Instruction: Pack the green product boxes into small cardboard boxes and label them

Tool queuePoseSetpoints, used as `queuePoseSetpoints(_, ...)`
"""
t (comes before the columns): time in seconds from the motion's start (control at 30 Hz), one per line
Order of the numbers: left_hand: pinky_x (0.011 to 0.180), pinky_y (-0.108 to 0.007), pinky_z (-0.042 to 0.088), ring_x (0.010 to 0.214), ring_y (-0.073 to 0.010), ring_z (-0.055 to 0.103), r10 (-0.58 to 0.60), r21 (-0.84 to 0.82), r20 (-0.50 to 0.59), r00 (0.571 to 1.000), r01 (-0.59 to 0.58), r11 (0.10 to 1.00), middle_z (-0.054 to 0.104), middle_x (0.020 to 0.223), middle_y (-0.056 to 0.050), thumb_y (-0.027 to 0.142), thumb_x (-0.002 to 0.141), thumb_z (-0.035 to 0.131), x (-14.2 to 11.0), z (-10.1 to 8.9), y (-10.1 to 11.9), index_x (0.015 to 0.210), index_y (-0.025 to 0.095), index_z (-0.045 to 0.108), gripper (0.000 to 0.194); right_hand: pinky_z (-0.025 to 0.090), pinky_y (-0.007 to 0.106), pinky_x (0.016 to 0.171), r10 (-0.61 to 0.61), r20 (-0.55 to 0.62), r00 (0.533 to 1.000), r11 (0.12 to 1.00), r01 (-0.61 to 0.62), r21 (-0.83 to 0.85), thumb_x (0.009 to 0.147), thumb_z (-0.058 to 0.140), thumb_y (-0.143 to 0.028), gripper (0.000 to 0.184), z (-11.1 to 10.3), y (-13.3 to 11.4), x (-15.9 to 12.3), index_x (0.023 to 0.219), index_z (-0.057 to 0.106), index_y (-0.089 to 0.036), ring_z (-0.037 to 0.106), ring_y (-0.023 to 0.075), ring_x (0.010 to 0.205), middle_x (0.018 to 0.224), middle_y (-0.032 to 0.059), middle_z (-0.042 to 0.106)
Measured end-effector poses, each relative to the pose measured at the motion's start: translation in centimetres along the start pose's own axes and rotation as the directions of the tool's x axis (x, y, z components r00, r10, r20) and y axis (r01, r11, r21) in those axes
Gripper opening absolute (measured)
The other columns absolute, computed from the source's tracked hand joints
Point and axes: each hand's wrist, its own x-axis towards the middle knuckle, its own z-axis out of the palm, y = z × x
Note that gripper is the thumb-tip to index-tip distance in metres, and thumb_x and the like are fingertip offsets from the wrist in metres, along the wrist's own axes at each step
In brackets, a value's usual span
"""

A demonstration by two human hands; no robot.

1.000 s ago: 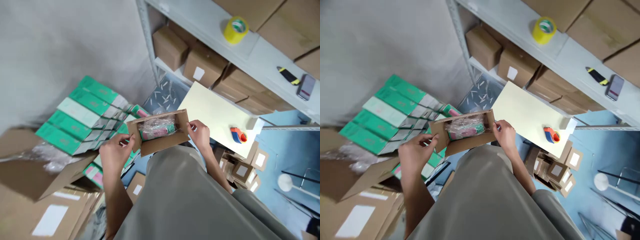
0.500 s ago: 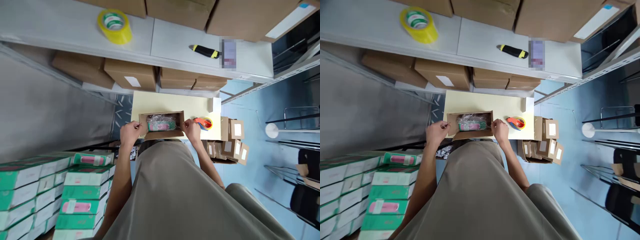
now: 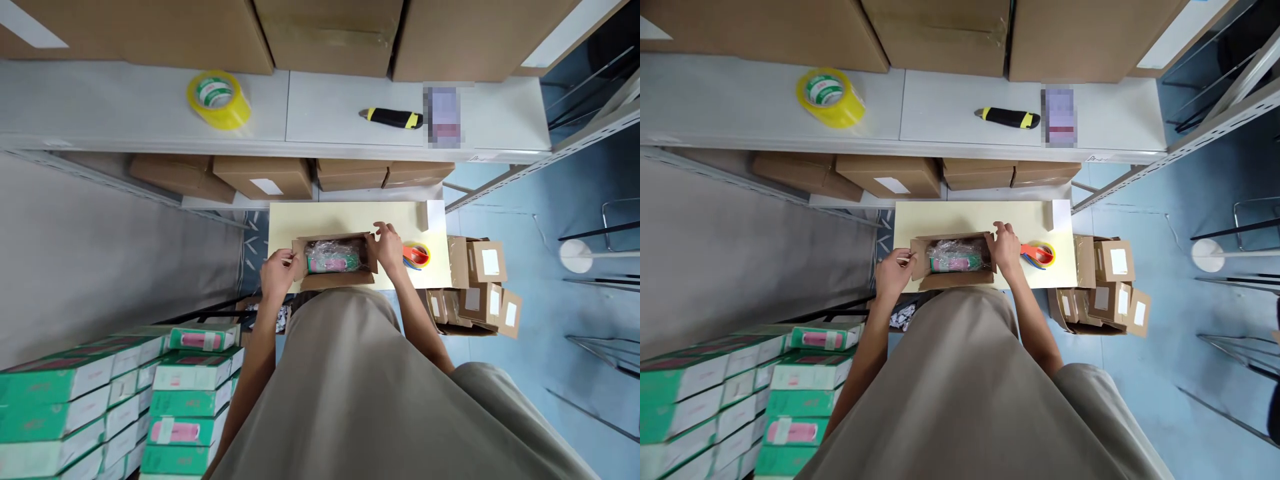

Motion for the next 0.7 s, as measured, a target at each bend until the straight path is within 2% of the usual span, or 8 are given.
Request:
queuePoseSetpoints(0.13, 0.094, -0.036, 0.061, 0.096, -0.0257, 0.083, 0.026, -0.094, 0.024, 0.999, -0.024, 0.995, 0.086, 0.115, -0.011, 0.038, 0.104, 0.065, -1.6, 0.2, 0.5, 0.115, 0.021, 0.076, 0.023, 0.054, 0.038, 0.092, -0.067, 0.012, 0.998, 0.997, 0.066, 0.036, 0.109, 0.063, -0.032, 0.029, 0.5, -0.8, 2.5, 0.131, 0.076, -0.018, 0.077, 0.0306, 0.104, 0.124, 0.0163, 0.079)
queuePoseSetpoints(0.2, 0.103, -0.038, 0.062, 0.113, -0.0273, 0.081, 0.122, -0.175, 0.123, 0.985, -0.099, 0.98, 0.084, 0.129, -0.012, 0.044, 0.104, 0.067, -2.2, 0.6, 0.5, 0.131, 0.022, 0.074, 0.035, 0.052, 0.037, 0.092, -0.101, 0.021, 0.995, 0.993, 0.1, 0.06, 0.11, 0.059, -0.03, 0.025, 0.9, -1.2, 2.9, 0.124, 0.076, -0.018, 0.076, 0.0295, 0.101, 0.114, 0.0151, 0.081)
queuePoseSetpoints(0.3, 0.124, -0.046, 0.054, 0.148, -0.0352, 0.066, 0.287, -0.214, 0.318, 0.904, -0.226, 0.95, 0.071, 0.157, -0.013, 0.051, 0.091, 0.087, -2.9, 1.6, 0.3, 0.156, 0.026, 0.064, 0.073, 0.051, 0.036, 0.088, -0.109, 0.057, 0.992, 0.989, 0.102, 0.106, 0.111, 0.058, -0.034, 0.023, 1.6, -1.4, 2.5, 0.12, 0.072, -0.02, 0.077, 0.0283, 0.095, 0.105, 0.0123, 0.084)
queuePoseSetpoints(0.37, 0.131, -0.051, 0.048, 0.157, -0.0393, 0.058, 0.307, -0.169, 0.372, 0.876, -0.261, 0.95, 0.066, 0.165, -0.014, 0.047, 0.086, 0.093, -3.0, 2.4, 0.1, 0.16, 0.026, 0.062, 0.083, 0.051, 0.034, 0.085, -0.082, 0.103, 0.991, 0.987, 0.066, 0.149, 0.113, 0.059, -0.043, 0.026, 1.9, -1.1, 1.8, 0.122, 0.07, -0.021, 0.078, 0.0272, 0.09, 0.103, 0.0103, 0.085)
queuePoseSetpoints(0.47, 0.128, -0.052, 0.05, 0.151, -0.0395, 0.063, 0.26, -0.137, 0.33, 0.907, -0.226, 0.964, 0.069, 0.16, -0.016, 0.043, 0.093, 0.089, -2.6, 3.5, -0.3, 0.155, 0.024, 0.063, 0.07, 0.052, 0.033, 0.083, -0.044, 0.19, 0.981, 0.979, 0.004, 0.205, 0.114, 0.06, -0.052, 0.031, 2.1, 0.0, 0.8, 0.123, 0.068, -0.023, 0.079, 0.0252, 0.088, 0.105, 0.0079, 0.085)
queuePoseSetpoints(0.53, 0.121, -0.05, 0.055, 0.14, -0.0383, 0.071, 0.202, -0.134, 0.273, 0.94, -0.171, 0.976, 0.076, 0.149, -0.016, 0.043, 0.097, 0.087, -1.9, 4.1, -0.4, 0.148, 0.023, 0.063, 0.06, 0.053, 0.032, 0.086, -0.061, 0.224, 0.973, 0.976, 0.011, 0.216, 0.113, 0.062, -0.05, 0.029, 2.3, 0.9, 0.2, 0.12, 0.069, -0.023, 0.079, 0.0245, 0.094, 0.107, 0.0076, 0.084)
queuePoseSetpoints(0.63, 0.113, -0.049, 0.058, 0.13, -0.0385, 0.075, 0.065, -0.073, 0.099, 0.993, -0.058, 0.996, 0.077, 0.138, -0.018, 0.035, 0.095, 0.09, -0.7, 4.8, -0.5, 0.141, 0.021, 0.06, 0.056, 0.056, 0.036, 0.098, -0.123, 0.192, 0.974, 0.984, 0.093, 0.154, 0.111, 0.064, -0.04, 0.02, 2.8, 2.3, -0.5, 0.115, 0.072, -0.023, 0.075, 0.0265, 0.112, 0.118, 0.0113, 0.079)
queuePoseSetpoints(0.7, 0.113, -0.05, 0.057, 0.132, -0.0392, 0.072, 0.018, -0.027, -0.018, 1.0, -0.018, 0.999, 0.071, 0.142, -0.022, 0.029, 0.092, 0.091, 0.1, 5.2, -0.5, 0.14, 0.018, 0.059, 0.058, 0.055, 0.04, 0.106, -0.134, 0.159, 0.978, 0.989, 0.123, 0.079, 0.108, 0.065, -0.034, 0.016, 3.1, 3.1, -0.8, 0.113, 0.074, -0.023, 0.07, 0.029, 0.124, 0.126, 0.0143, 0.074)
